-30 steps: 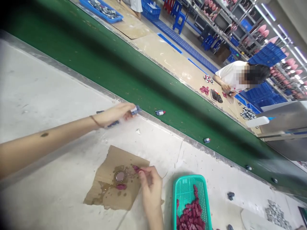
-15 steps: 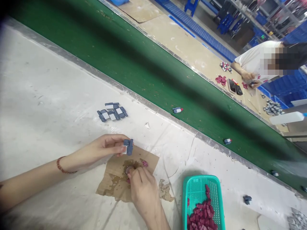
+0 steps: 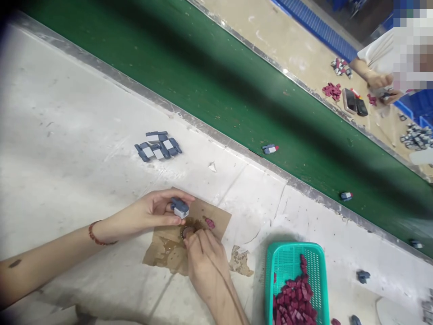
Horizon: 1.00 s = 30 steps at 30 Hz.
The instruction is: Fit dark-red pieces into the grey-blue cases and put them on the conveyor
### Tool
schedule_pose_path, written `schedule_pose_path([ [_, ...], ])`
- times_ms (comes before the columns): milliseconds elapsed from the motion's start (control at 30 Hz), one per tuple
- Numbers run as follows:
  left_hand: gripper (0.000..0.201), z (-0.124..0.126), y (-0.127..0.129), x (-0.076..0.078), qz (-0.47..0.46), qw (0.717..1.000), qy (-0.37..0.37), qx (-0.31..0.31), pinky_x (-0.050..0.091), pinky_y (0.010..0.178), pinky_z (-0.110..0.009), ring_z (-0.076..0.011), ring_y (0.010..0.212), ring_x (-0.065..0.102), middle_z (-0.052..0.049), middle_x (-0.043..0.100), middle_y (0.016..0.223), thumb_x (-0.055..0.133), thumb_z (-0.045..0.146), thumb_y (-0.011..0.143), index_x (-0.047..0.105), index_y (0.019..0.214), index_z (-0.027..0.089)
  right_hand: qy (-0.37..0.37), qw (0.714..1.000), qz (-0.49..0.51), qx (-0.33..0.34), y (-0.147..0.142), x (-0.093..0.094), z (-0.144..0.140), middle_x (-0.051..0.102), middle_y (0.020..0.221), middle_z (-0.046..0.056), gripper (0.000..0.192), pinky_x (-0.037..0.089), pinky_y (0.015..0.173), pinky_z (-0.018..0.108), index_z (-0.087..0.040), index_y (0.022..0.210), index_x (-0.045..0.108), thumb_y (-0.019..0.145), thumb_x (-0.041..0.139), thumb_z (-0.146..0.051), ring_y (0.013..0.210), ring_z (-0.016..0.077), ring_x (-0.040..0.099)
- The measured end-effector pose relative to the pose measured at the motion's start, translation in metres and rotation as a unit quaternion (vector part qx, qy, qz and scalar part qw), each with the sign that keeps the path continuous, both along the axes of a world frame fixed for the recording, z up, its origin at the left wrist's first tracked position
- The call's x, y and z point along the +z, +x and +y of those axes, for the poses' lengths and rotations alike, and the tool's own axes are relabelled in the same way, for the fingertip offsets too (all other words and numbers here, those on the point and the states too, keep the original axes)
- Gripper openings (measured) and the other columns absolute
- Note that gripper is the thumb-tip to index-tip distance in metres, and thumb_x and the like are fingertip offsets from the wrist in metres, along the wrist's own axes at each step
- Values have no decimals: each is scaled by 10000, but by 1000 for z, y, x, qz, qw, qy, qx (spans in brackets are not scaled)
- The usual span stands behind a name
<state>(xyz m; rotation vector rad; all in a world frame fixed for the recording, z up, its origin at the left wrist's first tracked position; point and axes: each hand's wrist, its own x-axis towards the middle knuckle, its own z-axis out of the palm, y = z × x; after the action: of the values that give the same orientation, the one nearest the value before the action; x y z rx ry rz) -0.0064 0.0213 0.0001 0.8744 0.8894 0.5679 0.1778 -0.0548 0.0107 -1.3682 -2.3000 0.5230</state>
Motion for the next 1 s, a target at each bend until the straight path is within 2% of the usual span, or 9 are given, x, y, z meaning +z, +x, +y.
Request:
schedule_pose_path([
  [67,382,-2,1,-1,22,999,39,-12,560,759,-291,-178,850,655,-65,658,1093,735,252,724,647,1091,194,-45,998,52,-6,2,2,0,630,702,48,255,472,535,280,-169,891,592,1000,364,-145,621,182,592],
  [133,342,-5,0,-1,35,997,59,-26,555,702,-273,-170,793,650,-63,672,1036,672,315,798,640,1117,196,-113,983,141,-41,7,3,0,672,768,53,205,510,590,271,-184,926,605,992,412,-172,677,178,635],
  [267,322,-10,-1,2,35,992,82,-92,506,606,-241,-147,657,595,-30,647,789,503,428,928,626,1081,173,-221,899,342,-160,14,1,-2,698,803,16,94,539,599,232,-232,943,640,951,560,-279,665,140,669],
  [367,372,-13,-2,2,35,983,135,-122,473,578,-237,-140,623,548,-22,600,756,417,484,970,589,1030,159,-256,832,451,-195,14,-1,-3,676,747,-6,89,538,550,218,-244,938,657,927,610,-317,583,116,648],
  [433,397,-15,-1,0,48,973,184,-129,459,576,-240,-145,637,542,-28,592,776,383,511,980,568,1002,161,-265,807,489,-200,11,-2,-2,672,751,1,79,550,556,232,-237,929,667,913,633,-307,580,118,651],
  [533,417,-18,0,-6,58,961,229,-145,454,580,-241,-156,664,561,-32,603,778,333,526,995,549,991,170,-265,789,516,-200,6,-1,-1,674,786,15,52,562,559,245,-230,913,674,900,653,-276,588,122,656],
  [700,448,-19,3,-7,51,954,252,-156,461,583,-247,-154,648,586,-38,644,804,260,549,1005,508,1002,177,-257,795,519,-179,3,0,0,667,783,6,57,562,566,235,-246,939,677,918,628,-266,610,116,655],
  [900,471,-19,7,-7,76,941,290,-154,441,564,-251,-151,613,571,-32,633,770,216,540,1013,509,961,176,-225,867,411,-170,3,1,1,701,779,29,75,568,604,254,-219,896,663,918,593,-233,663,147,674],
  [1000,490,-21,8,-10,99,932,316,-145,425,564,-254,-153,613,561,-29,614,759,207,547,1010,514,913,178,-206,892,363,-171,2,4,0,719,797,25,89,574,645,252,-219,895,659,903,577,-186,696,154,689],
])
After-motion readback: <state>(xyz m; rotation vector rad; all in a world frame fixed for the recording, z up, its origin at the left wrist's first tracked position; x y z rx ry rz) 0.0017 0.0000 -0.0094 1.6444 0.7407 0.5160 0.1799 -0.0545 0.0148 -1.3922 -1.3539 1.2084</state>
